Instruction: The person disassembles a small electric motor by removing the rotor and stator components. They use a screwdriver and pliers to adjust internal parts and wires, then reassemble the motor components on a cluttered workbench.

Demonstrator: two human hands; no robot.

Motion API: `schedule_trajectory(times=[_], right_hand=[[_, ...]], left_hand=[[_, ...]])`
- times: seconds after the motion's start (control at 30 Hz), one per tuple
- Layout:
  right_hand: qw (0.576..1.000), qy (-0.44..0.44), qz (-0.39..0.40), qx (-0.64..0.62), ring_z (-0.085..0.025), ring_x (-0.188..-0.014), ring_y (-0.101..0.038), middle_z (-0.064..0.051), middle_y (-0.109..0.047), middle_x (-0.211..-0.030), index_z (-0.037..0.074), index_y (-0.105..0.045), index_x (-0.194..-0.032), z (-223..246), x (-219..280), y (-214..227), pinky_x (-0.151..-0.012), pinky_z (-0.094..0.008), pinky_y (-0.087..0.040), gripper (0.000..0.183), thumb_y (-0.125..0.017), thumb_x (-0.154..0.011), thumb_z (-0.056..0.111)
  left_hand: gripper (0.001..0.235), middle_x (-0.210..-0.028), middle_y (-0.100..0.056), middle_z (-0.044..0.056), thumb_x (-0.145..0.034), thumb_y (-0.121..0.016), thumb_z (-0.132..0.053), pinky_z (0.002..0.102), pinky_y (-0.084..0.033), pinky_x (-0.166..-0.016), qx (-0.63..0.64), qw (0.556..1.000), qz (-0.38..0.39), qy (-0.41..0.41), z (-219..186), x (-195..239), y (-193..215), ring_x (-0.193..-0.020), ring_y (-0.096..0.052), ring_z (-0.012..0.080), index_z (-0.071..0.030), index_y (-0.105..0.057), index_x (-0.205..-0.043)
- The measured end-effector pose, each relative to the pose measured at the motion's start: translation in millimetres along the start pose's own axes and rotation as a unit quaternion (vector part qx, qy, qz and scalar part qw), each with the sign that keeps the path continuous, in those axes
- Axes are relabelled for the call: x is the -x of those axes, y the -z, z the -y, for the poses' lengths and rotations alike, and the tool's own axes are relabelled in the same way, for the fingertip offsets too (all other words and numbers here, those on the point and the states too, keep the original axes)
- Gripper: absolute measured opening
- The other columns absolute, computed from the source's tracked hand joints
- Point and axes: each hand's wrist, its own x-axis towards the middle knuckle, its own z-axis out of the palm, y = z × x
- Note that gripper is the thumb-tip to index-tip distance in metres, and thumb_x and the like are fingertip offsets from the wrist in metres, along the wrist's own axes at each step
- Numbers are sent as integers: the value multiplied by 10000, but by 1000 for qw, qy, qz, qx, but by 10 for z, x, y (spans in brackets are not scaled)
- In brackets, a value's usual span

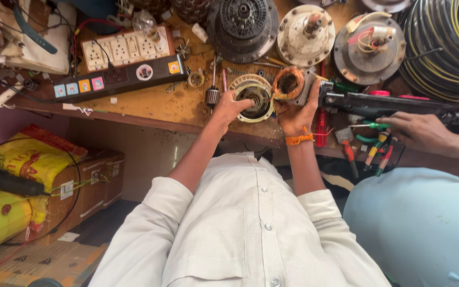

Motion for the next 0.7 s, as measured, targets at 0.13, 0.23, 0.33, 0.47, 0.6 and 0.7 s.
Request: schedule_trajectory(times=[0.13,0.23,0.33,0.47,0.6,0.7], right_hand=[[1000,-9,-21,-2,-267,-1024,-732,-93,-709,-1222,123,-592,-1375,5,-7,3,-777,-398,-645,785,-551,-884,734],[999,-16,-28,-3,-266,-1045,-723,-90,-697,-1246,132,-590,-1389,-9,-21,66,-791,-401,-646,768,-551,-902,725],[1000,-17,-17,11,-274,-1074,-709,-103,-683,-1264,126,-590,-1390,14,-54,83,-789,-418,-648,766,-568,-912,724],[998,-26,-39,39,-265,-1113,-710,-91,-676,-1288,145,-581,-1377,63,-107,23,-814,-444,-670,750,-583,-878,705],[997,-31,-35,65,-233,-1065,-748,-93,-708,-1246,113,-590,-1367,103,-115,-56,-786,-416,-676,752,-595,-880,687],[992,-32,-40,117,-210,-909,-752,-96,-742,-1127,93,-631,-1336,154,-145,-114,-658,-345,-635,714,-610,-920,672]], left_hand=[[412,-999,-787,103,-750,-771,-164,292,-582,-795,12,1000,20,-13,-20,-43,5,-862,-733,157,16,-739,-1119],[395,-990,-785,113,-778,-781,-168,301,-586,-775,-10,1000,13,-21,5,-44,-1,-842,-728,157,32,-732,-1114],[385,-983,-787,119,-788,-789,-162,297,-589,-758,-28,999,-4,-36,-51,-16,-23,-833,-733,155,33,-725,-1114],[383,-931,-787,145,-797,-751,-174,297,-608,-587,1,999,-27,25,-195,128,-86,-676,-752,192,9,-707,-1131],[373,-877,-785,159,-819,-727,-172,278,-598,-439,59,995,-37,77,-310,308,-143,-563,-756,203,13,-703,-1142],[459,-938,-776,159,-823,-722,-177,287,-574,-440,80,990,-34,108,-352,373,-139,-588,-747,219,-3,-645,-1240]])
